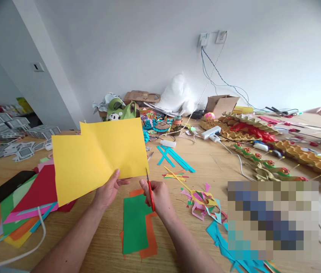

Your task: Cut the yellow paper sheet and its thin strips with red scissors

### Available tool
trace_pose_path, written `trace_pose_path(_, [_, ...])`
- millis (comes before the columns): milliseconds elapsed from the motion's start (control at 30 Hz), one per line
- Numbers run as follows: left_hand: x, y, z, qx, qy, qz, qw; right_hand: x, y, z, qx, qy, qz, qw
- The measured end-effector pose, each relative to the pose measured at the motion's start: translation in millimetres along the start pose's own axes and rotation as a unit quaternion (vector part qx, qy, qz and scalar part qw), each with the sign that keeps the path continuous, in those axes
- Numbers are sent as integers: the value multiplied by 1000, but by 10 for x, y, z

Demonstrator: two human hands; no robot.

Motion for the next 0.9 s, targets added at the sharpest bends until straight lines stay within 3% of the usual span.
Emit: trace_pose_path(900, [18, 20, 4, 8, -25, -6, 1000, 30, 2, 2, -32, 8, -5, 999])
Point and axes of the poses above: each hand's wrist, its own z-axis away from the middle knuckle, its own y-axis out of the palm, x = y × z, the point moved 1 cm from there along -z, towards the middle knuckle, and after that the axes turned 8 degrees about -y, right-handed, at the moved point
